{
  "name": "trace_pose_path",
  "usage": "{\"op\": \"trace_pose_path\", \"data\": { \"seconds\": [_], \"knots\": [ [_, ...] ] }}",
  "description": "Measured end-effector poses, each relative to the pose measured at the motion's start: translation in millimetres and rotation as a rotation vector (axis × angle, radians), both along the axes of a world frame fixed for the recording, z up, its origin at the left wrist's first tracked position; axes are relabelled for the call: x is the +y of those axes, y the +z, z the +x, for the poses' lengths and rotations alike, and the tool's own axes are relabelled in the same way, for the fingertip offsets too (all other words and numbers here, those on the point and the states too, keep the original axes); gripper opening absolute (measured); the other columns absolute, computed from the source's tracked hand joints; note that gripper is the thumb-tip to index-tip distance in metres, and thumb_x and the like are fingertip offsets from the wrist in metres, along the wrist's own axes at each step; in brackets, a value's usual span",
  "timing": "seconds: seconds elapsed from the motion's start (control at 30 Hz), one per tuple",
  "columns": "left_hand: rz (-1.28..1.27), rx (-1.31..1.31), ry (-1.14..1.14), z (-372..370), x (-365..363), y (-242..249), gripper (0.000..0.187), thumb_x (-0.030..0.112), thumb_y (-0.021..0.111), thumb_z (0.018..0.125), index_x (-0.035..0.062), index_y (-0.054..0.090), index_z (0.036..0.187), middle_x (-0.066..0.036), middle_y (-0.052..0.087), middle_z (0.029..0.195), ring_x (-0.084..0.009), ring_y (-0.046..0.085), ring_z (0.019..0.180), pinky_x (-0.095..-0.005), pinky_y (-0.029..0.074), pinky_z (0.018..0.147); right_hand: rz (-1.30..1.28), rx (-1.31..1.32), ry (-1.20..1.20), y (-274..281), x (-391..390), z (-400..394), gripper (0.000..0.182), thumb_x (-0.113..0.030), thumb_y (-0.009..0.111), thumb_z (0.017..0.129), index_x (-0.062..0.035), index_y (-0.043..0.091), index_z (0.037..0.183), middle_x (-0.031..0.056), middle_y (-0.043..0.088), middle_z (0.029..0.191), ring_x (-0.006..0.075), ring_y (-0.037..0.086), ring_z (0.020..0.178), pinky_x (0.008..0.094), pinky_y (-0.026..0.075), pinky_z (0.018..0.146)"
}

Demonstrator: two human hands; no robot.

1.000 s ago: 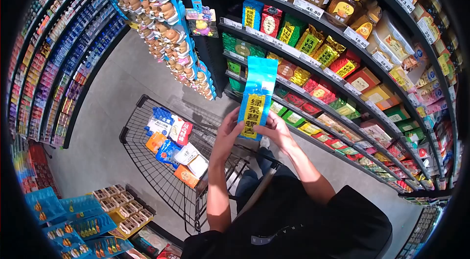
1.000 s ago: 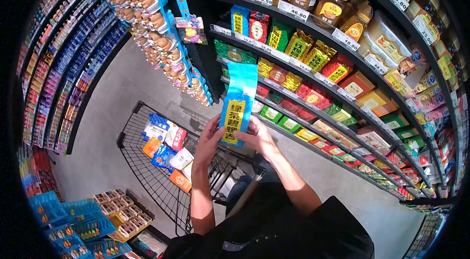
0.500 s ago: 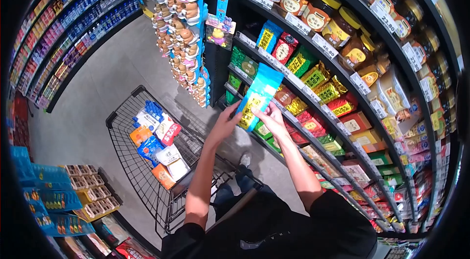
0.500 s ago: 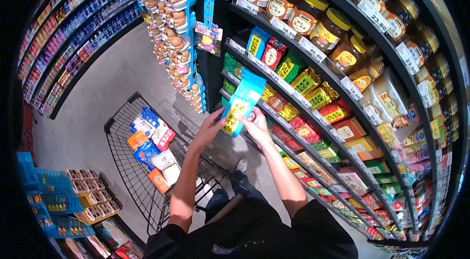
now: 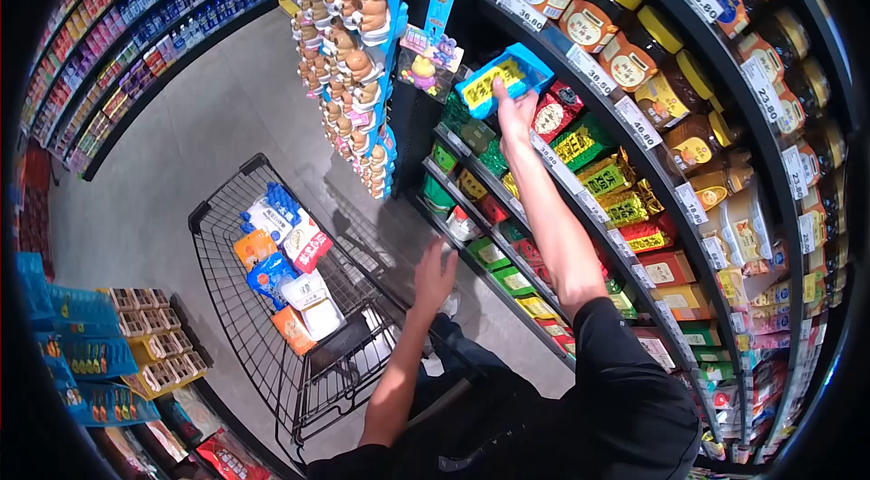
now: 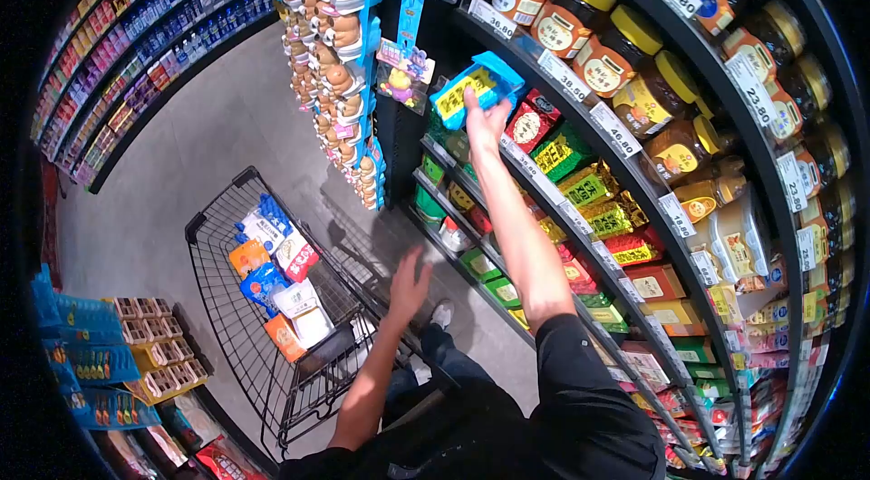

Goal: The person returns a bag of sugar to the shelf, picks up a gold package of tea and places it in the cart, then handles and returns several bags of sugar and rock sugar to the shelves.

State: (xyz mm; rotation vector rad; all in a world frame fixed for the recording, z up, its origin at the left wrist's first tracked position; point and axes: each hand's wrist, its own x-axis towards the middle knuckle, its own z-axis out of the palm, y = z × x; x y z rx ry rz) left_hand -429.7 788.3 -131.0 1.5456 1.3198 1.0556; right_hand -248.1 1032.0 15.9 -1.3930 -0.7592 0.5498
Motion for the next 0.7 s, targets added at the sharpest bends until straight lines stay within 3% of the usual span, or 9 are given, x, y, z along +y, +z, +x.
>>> {"op": "trace_pose_path", "data": {
  "seconds": [0.07,0.1,0.17,0.23,0.33,0.37,0.43,0.7],
  "knots": [
    [-0.182,0.209,-0.168,-1.7,-22.6,-32.6,0.044,0.032,0.057,0.093,0.003,0.053,0.127,-0.022,0.053,0.129,-0.0384,0.05,0.121,-0.0411,0.041,0.1,0.043,-0.043,-0.079,-9.0,25.4,6.8,0.067,-0.016,0.075,0.082,0.0051,0.033,0.129,0.0164,0.058,0.118,0.0235,0.056,0.11,0.0358,0.041,0.098],
    [-0.19,0.207,-0.165,-3.8,-25.8,-36.7,0.044,0.032,0.057,0.093,0.003,0.053,0.127,-0.022,0.053,0.129,-0.0384,0.05,0.121,-0.0411,0.041,0.1,0.039,-0.061,-0.091,-6.2,30.1,5.6,0.068,-0.016,0.076,0.081,0.0052,0.032,0.129,0.0164,0.057,0.118,0.0239,0.055,0.111,0.0356,0.04,0.098],
    [-0.267,0.239,-0.399,-6.0,-31.1,-44.8,0.045,0.036,0.056,0.093,0.005,0.055,0.125,-0.022,0.055,0.127,-0.0392,0.05,0.12,-0.0431,0.042,0.1,0.141,-0.041,-0.146,-4.2,41.2,-4.3,0.068,-0.009,0.075,0.078,0.0018,0.031,0.128,0.0146,0.056,0.119,0.0218,0.054,0.111,0.0337,0.04,0.096],
    [-0.244,0.222,-0.372,-5.5,-29.0,-40.0,0.046,0.037,0.056,0.093,0.0054,0.056,0.125,-0.021,0.056,0.126,-0.0387,0.052,0.118,-0.0434,0.042,0.099,0.132,-0.269,-0.232,-15.1,58.5,-0.5,0.061,-0.005,0.07,0.078,0.002,0.033,0.126,0.0168,0.055,0.114,0.0246,0.055,0.108,0.0358,0.041,0.096],
    [-0.246,0.23,-0.362,-7.8,-31.8,-37.2,0.044,0.037,0.056,0.092,0.0053,0.058,0.123,-0.019,0.06,0.121,-0.0376,0.056,0.112,-0.0449,0.045,0.095,0.17,-0.262,-0.258,-21.5,71.2,-1.0,0.054,-0.002,0.065,0.078,0.0019,0.034,0.122,0.018,0.054,0.108,0.029,0.056,0.103,0.0373,0.041,0.094],
    [-0.27,0.251,-0.369,-8.2,-31.9,-36.8,0.042,0.035,0.056,0.091,0.0048,0.059,0.12,-0.018,0.062,0.117,-0.037,0.059,0.106,-0.0461,0.047,0.091,0.159,-0.262,-0.27,-21.7,72.7,-1.5,0.049,0.002,0.06,0.077,0.0036,0.035,0.119,0.0206,0.052,0.106,0.0346,0.055,0.103,0.039,0.041,0.093],
    [-0.261,0.277,-0.399,-7.2,-34.6,-43.8,0.042,0.034,0.055,0.091,0.0048,0.059,0.12,-0.019,0.062,0.117,-0.0372,0.06,0.106,-0.0463,0.047,0.091,0.205,-0.411,-0.314,-19.7,76.3,-3.4,0.046,0.004,0.057,0.076,0.0052,0.037,0.117,0.024,0.051,0.108,0.0383,0.053,0.105,0.0405,0.039,0.096],
    [-0.331,0.387,-0.502,-5.0,-36.5,-52.3,0.044,0.034,0.053,0.09,0.0051,0.059,0.122,-0.021,0.062,0.117,-0.0378,0.061,0.104,-0.0475,0.048,0.09,0.21,-0.669,-0.295,-16.3,81.8,-8.4,0.063,0.002,0.06,0.075,0.0101,0.03,0.13,0.0317,0.045,0.121,0.0471,0.042,0.118,0.0467,0.032,0.103]
  ]
}}
